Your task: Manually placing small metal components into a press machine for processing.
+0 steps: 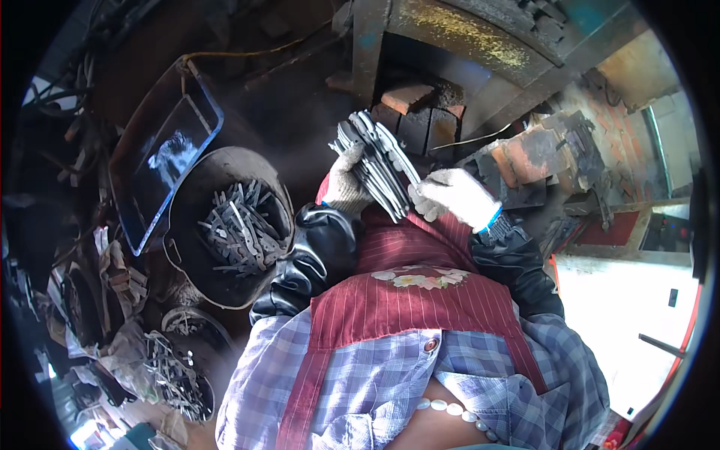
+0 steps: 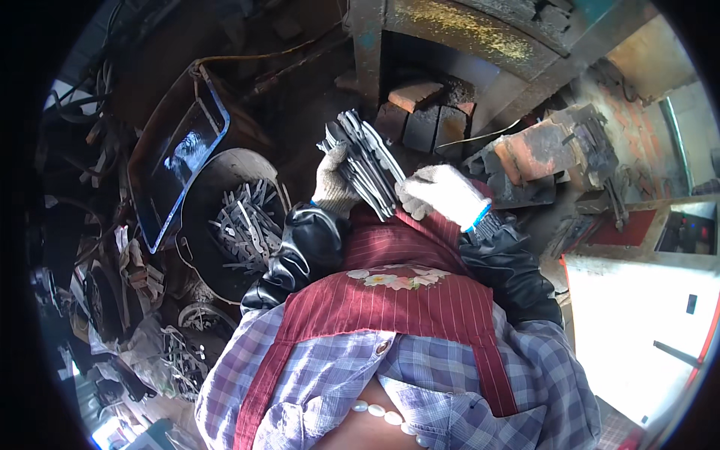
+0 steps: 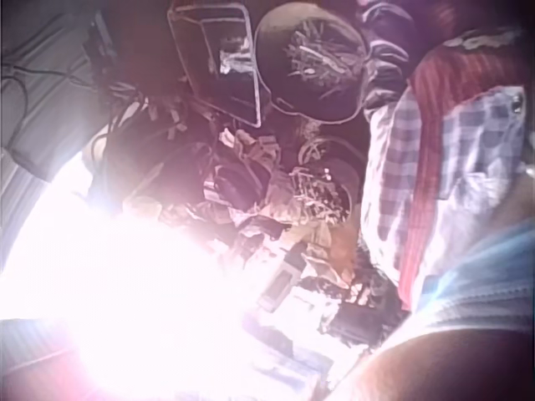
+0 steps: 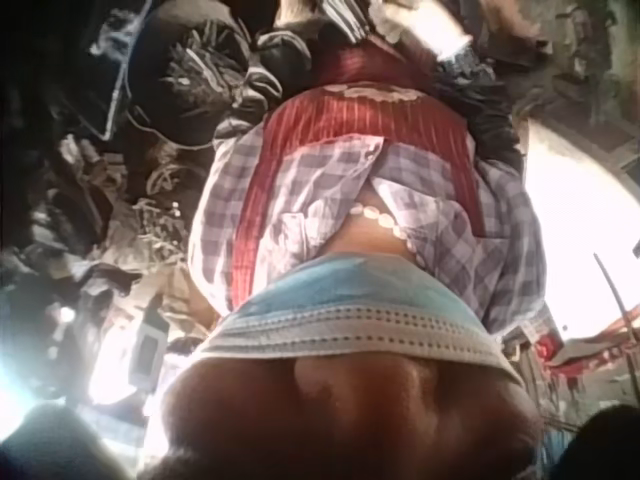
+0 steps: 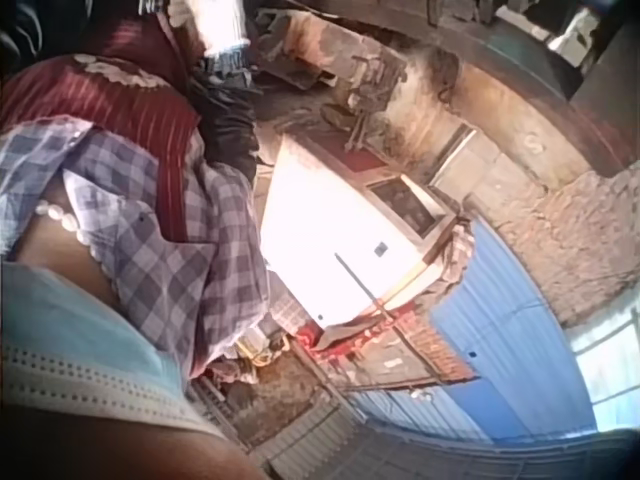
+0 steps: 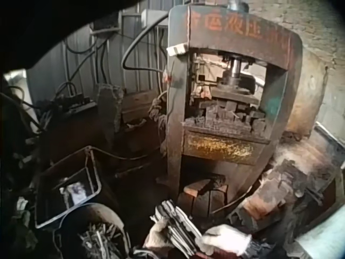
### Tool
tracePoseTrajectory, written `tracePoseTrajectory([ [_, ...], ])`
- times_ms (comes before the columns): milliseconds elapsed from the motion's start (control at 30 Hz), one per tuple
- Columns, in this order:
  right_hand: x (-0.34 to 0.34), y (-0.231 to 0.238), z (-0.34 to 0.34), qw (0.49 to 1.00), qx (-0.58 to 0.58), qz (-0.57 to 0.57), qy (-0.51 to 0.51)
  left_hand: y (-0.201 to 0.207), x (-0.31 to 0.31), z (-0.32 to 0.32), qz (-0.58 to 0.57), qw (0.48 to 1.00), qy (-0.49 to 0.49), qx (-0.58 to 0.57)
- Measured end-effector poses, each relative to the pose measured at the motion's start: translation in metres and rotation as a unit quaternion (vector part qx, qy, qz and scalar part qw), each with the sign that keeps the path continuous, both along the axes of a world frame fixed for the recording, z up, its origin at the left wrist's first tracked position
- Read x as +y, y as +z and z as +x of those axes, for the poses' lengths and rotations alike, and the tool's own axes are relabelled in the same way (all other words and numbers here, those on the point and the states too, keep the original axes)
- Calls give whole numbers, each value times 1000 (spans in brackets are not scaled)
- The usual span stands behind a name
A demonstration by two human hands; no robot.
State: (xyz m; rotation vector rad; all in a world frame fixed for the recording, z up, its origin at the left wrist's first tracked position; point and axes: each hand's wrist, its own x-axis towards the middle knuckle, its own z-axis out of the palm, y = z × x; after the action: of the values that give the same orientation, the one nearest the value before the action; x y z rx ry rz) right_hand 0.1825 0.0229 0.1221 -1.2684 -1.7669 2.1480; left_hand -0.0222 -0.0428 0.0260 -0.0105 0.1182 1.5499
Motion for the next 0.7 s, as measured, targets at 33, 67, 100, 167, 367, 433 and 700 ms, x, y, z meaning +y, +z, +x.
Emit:
tracePoseTrajectory([
  [33, -3, 1, 3, 1000, 18, -13, -19, -2, -1, 1, -3, 1000, 0, -7],
  [67, -5, 0, 4, 1000, 21, 19, 6, -4, -2, 2, -14, 1000, 3, -10],
  [100, -7, 0, 6, 998, 10, 52, 27, -5, -3, 0, 1, 1000, -20, -16],
  [167, -13, -1, 11, 992, -39, 118, 8, -8, 0, 3, -31, 999, 5, -12],
  [367, -18, 1, 59, 965, 125, -36, -226, -8, 3, 4, 41, 999, -14, 24],
  [433, -21, -1, 85, 929, 157, -36, -334, -9, 2, 4, -16, 999, 20, 44],
  [700, 10, -31, 177, 752, 134, 109, -636, -13, 2, 0, -8, 996, 24, 89],
])
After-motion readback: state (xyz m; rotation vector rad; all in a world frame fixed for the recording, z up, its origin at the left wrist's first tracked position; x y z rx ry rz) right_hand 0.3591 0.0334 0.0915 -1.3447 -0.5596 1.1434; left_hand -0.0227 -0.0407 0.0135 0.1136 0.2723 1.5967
